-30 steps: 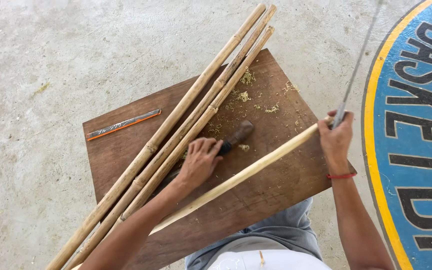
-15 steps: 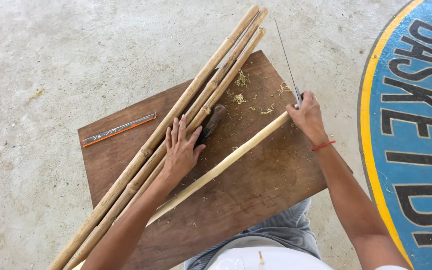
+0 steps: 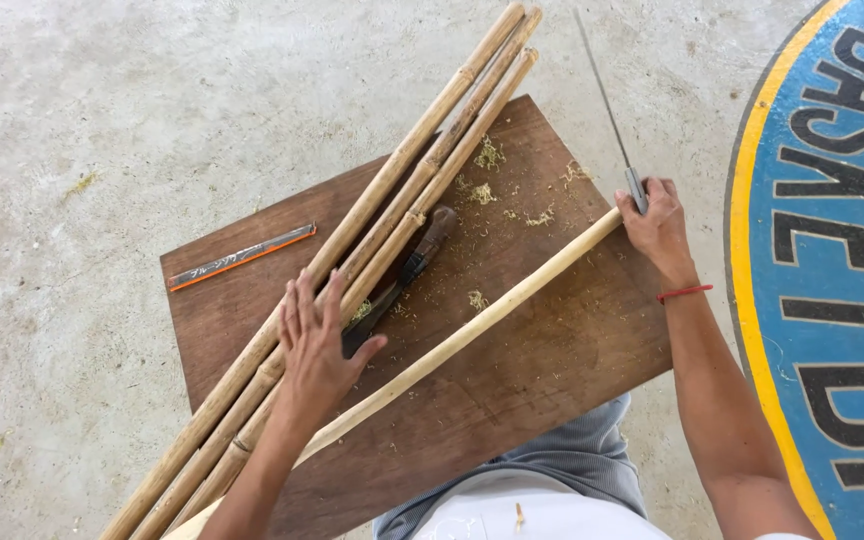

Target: Shave and smooth bamboo poles using a large knife and a fine scraping tool.

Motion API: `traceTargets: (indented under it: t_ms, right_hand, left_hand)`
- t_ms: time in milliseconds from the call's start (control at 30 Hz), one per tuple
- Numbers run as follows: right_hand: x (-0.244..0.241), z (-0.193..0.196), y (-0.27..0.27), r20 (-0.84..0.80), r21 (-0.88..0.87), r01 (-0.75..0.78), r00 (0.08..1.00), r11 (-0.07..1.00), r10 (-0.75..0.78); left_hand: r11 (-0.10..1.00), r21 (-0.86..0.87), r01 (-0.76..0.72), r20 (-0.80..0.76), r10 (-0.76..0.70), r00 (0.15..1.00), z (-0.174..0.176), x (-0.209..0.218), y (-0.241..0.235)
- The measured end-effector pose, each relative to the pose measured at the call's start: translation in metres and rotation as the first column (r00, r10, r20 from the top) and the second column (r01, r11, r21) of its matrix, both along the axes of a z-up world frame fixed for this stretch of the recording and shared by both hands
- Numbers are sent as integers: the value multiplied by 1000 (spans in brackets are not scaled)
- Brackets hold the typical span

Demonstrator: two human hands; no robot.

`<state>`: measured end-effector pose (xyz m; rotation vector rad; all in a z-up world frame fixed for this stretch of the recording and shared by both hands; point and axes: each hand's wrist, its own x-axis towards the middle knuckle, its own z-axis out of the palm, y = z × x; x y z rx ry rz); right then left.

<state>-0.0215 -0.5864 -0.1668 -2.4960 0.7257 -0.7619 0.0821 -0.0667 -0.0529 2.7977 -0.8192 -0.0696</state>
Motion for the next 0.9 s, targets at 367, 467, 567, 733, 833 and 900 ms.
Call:
traceTargets:
  t_ms: [367, 467, 567, 733, 833, 900]
  right_hand:
    - [-8, 86, 82, -100, 589, -9, 991, 808, 84]
    - [-32, 59, 39, -45, 395, 118, 993, 911, -109]
    - [-54, 51, 25, -44, 414, 149, 989, 898, -144]
    - [-65, 30, 25, -20, 567, 118, 991, 815, -130]
    - [-68, 20, 28, -68, 564, 131, 991, 815, -113]
    - [-71, 20, 24, -75, 554, 140, 990, 821, -119]
  left_hand:
    - [930, -48, 363, -86, -366, 927, -43, -63, -236]
    - [959, -23, 282, 92, -279, 956, -66, -66, -240]
    - [945, -34, 324, 85, -320, 944, -67, -73, -230]
    - [941, -61, 334, 182, -319, 930, -81, -64, -239]
    - [940, -51, 336, 268, -311, 912, -88, -67, -235]
    - [936, -45, 349, 329, -316, 890, -81, -66, -239]
